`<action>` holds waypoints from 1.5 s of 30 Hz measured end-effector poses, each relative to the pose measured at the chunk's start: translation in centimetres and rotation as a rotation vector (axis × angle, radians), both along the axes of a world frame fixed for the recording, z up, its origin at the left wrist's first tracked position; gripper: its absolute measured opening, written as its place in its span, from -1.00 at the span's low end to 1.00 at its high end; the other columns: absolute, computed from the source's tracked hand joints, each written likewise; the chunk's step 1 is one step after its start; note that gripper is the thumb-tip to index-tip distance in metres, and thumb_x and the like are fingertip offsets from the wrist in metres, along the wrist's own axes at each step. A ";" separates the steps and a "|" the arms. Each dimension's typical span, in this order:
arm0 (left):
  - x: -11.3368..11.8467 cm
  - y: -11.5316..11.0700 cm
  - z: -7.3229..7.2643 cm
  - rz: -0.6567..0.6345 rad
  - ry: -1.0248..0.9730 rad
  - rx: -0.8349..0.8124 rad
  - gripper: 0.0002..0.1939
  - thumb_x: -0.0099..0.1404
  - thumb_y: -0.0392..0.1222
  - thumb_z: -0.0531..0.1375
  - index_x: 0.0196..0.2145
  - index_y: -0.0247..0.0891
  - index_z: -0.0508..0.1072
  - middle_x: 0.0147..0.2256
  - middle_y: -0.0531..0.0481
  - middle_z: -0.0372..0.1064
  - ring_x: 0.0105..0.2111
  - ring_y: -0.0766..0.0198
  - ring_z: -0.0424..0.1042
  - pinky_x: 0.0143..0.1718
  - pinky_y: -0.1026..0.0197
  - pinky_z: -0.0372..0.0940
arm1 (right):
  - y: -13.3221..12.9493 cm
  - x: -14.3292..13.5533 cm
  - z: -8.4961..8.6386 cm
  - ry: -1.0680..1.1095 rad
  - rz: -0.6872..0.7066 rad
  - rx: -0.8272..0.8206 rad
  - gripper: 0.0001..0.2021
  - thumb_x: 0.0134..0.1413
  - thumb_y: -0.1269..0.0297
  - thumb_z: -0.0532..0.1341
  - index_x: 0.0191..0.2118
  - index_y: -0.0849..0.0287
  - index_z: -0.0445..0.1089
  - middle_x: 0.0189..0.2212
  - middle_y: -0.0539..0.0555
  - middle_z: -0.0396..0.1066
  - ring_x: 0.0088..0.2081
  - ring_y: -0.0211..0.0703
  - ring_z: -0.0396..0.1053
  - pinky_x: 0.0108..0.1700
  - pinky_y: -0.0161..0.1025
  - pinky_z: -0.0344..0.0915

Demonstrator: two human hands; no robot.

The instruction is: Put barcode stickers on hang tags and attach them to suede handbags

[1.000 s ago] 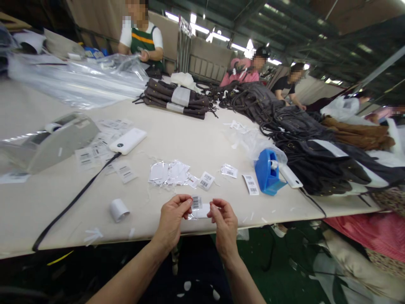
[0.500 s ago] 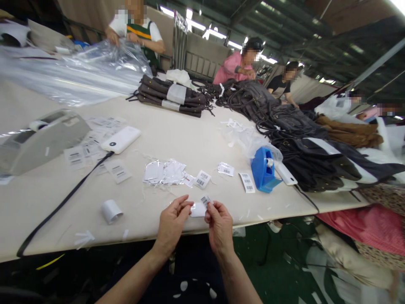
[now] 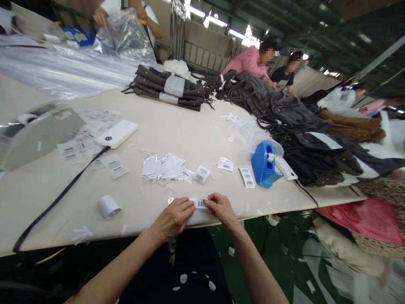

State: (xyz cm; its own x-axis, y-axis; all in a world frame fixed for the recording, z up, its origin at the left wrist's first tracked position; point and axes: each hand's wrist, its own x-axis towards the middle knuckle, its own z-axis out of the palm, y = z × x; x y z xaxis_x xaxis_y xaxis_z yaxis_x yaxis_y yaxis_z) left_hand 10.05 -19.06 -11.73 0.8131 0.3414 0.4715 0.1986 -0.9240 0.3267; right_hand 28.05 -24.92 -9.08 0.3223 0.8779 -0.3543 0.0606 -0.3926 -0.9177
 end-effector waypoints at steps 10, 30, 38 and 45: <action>0.0 0.0 -0.2 0.022 -0.083 -0.073 -0.81 0.26 -0.37 0.02 -0.21 -0.32 0.38 -0.23 -0.10 0.39 -0.14 0.22 0.32 -0.07 0.14 0.30 | 0.8 0.0 -0.3 -0.076 0.069 -0.089 -0.84 -0.28 0.23 0.20 -0.60 0.19 0.23 -0.74 -0.13 0.16 -0.70 -0.40 0.07 -0.62 -0.38 -0.01; 0.1 -0.1 0.5 0.026 0.019 -0.065 -0.76 0.28 -0.35 -0.03 -0.15 -0.28 0.35 -0.26 -0.12 0.34 -0.15 0.19 0.29 -0.13 0.12 0.29 | 0.9 -0.6 -0.1 -0.385 0.080 -0.067 -0.91 -0.22 0.33 0.18 -0.62 0.18 0.29 -0.72 -0.09 0.22 -0.65 -0.33 0.15 -0.55 -0.36 0.07; 0.1 -0.2 0.8 0.035 0.134 0.001 -0.75 0.27 -0.36 -0.02 -0.12 -0.34 0.32 -0.20 -0.16 0.31 -0.14 0.13 0.25 -0.16 0.07 0.25 | 0.6 -1.5 -0.5 -0.726 0.069 -0.083 -0.93 -0.14 0.37 0.16 -0.56 0.18 0.34 -0.60 0.02 0.35 -0.51 -0.24 0.26 -0.39 -0.31 0.12; 0.2 -0.1 1.0 0.008 0.132 -0.010 -0.77 0.30 -0.29 -0.02 -0.12 -0.31 0.32 -0.12 -0.14 0.33 -0.12 0.12 0.23 -0.18 0.06 0.22 | -0.9 -2.1 0.2 -0.975 0.056 0.000 -0.85 -0.01 0.32 0.14 -0.28 0.21 0.34 -0.44 0.11 0.40 -0.37 -0.12 0.32 -0.30 -0.24 0.17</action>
State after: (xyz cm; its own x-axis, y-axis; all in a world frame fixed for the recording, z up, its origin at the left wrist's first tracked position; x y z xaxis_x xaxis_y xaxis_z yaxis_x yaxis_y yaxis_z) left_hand 10.28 -19.19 -10.76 0.8653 0.3523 0.3566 0.2478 -0.9190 0.3066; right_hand 25.93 -25.78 -8.83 0.4318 0.9008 0.0455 0.8115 -0.3660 -0.4555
